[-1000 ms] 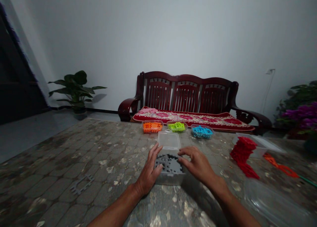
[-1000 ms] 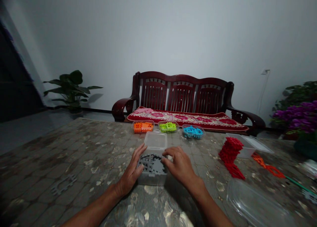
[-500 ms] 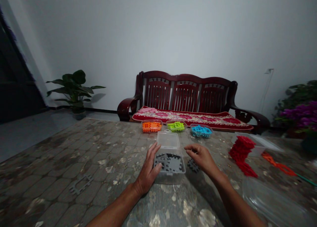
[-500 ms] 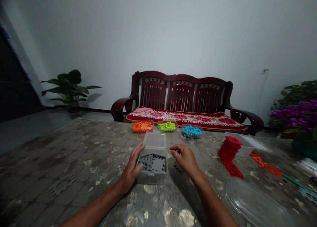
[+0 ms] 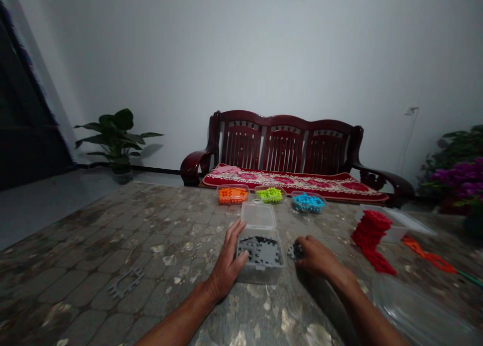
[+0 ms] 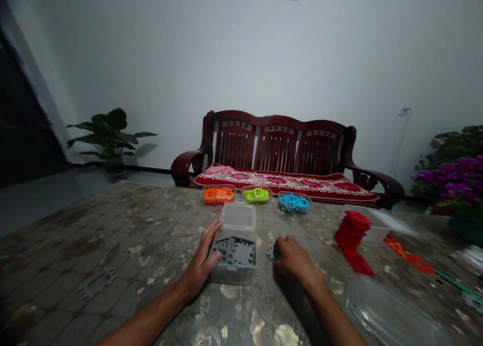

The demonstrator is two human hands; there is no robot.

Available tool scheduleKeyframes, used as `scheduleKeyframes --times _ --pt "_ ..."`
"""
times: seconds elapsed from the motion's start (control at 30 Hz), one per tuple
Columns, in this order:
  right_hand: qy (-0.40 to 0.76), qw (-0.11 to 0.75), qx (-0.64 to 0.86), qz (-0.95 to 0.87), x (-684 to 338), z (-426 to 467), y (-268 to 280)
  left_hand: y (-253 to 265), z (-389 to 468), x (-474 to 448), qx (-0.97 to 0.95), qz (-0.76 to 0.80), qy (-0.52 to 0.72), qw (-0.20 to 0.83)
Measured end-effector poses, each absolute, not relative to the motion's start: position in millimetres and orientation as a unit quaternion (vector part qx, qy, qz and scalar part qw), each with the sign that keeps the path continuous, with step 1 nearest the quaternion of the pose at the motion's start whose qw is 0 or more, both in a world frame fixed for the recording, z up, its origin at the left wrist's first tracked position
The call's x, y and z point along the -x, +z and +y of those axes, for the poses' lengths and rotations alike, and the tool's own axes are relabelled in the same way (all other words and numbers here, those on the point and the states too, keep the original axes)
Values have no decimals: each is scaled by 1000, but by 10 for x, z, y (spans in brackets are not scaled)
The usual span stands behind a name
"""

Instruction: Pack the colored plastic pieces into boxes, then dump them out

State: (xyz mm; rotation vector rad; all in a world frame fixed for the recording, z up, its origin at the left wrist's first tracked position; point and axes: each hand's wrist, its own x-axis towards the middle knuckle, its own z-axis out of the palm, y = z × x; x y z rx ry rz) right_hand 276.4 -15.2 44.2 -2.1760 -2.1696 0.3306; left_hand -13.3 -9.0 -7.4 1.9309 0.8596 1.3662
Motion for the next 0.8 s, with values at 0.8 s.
scheduleKeyframes --times 0.8 --pt "305 214 493 -786 -1952 182 1245 -67 -68 99 -680 321 500 429"
